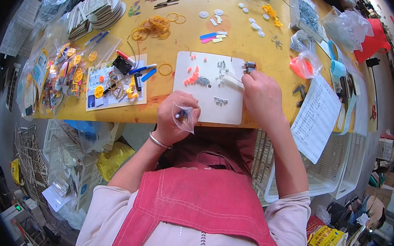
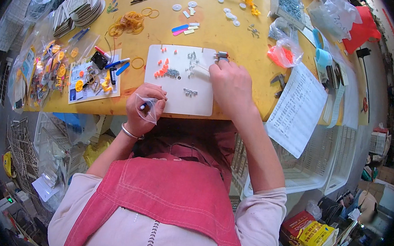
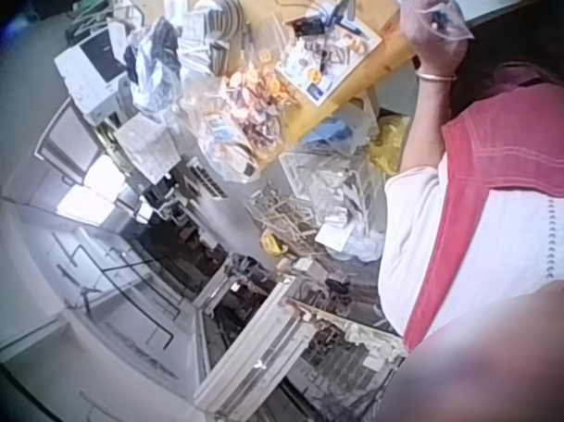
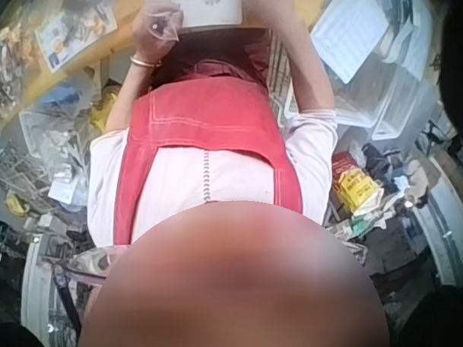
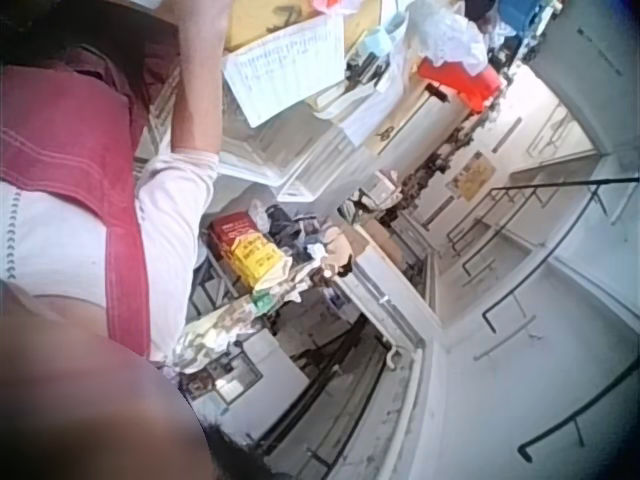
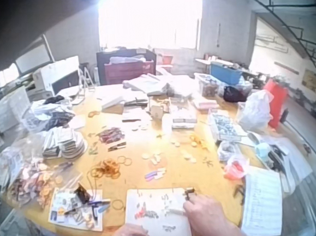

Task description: The person opens a plastic bag containing small craft parts, removes a yellow circular piece, and places it on a yellow table. They then handle a small instruction card and sort small components on a white board, arranging them by color and type.

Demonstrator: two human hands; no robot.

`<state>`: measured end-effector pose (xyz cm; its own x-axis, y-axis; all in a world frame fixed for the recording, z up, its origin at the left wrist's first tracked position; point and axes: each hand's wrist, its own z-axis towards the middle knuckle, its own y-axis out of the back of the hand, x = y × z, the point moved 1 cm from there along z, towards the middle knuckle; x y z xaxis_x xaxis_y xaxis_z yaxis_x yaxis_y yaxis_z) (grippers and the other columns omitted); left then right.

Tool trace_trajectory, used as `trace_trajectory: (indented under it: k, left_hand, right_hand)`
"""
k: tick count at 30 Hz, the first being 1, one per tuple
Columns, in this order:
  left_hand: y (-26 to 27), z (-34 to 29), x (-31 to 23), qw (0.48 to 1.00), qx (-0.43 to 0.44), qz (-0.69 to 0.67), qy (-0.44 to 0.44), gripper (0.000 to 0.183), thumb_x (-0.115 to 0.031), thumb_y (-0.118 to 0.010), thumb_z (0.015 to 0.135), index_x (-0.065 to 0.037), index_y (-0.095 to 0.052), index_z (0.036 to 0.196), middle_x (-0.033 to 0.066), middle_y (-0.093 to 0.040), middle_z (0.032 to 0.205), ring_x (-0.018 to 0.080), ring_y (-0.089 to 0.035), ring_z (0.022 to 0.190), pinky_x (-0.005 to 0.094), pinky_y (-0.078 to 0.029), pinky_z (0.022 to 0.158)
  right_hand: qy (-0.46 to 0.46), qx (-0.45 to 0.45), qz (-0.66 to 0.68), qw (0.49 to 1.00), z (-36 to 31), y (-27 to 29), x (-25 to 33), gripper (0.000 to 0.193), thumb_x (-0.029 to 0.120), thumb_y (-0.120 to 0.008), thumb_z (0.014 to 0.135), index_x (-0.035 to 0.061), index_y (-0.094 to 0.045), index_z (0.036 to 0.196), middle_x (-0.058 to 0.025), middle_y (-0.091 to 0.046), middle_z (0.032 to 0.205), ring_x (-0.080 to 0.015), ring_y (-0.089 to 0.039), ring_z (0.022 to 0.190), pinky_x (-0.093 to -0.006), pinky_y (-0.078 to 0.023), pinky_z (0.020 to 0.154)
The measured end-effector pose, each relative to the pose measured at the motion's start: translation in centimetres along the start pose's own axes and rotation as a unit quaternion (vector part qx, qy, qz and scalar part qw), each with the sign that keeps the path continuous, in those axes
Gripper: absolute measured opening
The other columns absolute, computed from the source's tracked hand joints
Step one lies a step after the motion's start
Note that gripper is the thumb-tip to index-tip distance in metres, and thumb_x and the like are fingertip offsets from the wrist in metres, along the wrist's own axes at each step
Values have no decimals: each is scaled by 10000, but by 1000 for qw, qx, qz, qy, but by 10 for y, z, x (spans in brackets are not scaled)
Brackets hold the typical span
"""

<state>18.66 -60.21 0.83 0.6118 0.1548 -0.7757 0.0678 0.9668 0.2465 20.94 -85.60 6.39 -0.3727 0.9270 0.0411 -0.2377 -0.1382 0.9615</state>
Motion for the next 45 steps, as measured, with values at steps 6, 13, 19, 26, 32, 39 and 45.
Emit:
trace_trajectory:
  k: [6, 13, 19, 26, 32, 39, 45]
  left_hand:
    - [1, -1, 1, 1000, 0, -1, 2, 167, 12, -785, 790, -42, -669, 897, 113, -691, 884, 297, -690, 836, 374, -564, 753]
    - [0, -1, 3, 1000, 2, -4, -5, 177, 11, -788, 782, -42, -668, 901, 119, -689, 881, 302, -688, 832, 376, -561, 745]
    - [0, -1, 2, 1000, -1, -1, -4, 181, 13, -790, 776, -49, -664, 890, 116, -686, 876, 305, -686, 829, 377, -561, 748]
    - [0, -1, 0, 1000, 0, -1, 4, 176, 17, -788, 782, -51, -666, 888, 111, -688, 878, 300, -688, 832, 376, -562, 746]
    - [0, -1, 1, 1000, 3, 1, 3, 168, 11, -788, 788, -49, -669, 890, 112, -690, 882, 302, -690, 837, 377, -564, 751]
    - [1, 0, 0, 1000, 7, 8, -4, 164, 11, -785, 793, -45, -668, 894, 114, -691, 884, 302, -690, 838, 379, -567, 763]
    - [0, 0, -1, 1000, 6, -4, 2, 167, 22, -779, 791, -40, -666, 896, 110, -688, 876, 299, -687, 833, 386, -575, 786]
  right_hand:
    - [15, 7, -8, 1000, 4, -4, -2, 33, 52, -655, 823, 59, -644, 793, -109, -665, 837, -298, -691, 833, -426, -529, 723]
    - [15, 7, 1, 1000, -3, -6, -2, 70, 36, -692, 800, 47, -625, 785, -107, -633, 807, -316, -661, 784, -436, -515, 714]
    - [26, 8, 3, 1000, -7, -4, 0, 65, 39, -678, 809, 49, -619, 782, -106, -626, 796, -317, -658, 774, -437, -516, 716]
    - [31, -10, 14, 999, -5, -4, 2, 58, 35, -668, 809, 47, -613, 795, -107, -620, 803, -307, -661, 788, -437, -520, 722]
    - [35, -18, 15, 999, 3, -7, 4, 53, 32, -656, 812, 48, -622, 774, -102, -629, 802, -300, -667, 809, -432, -531, 739]
    - [42, 22, 8, 999, 6, -8, 4, 58, 82, -622, 839, 85, -674, 813, -88, -670, 836, -277, -696, 859, -409, -545, 786]
    - [51, 36, 3, 998, 2, -3, 2, 62, 84, -625, 842, 84, -684, 824, -92, -674, 844, -276, -702, 868, -408, -554, 791]
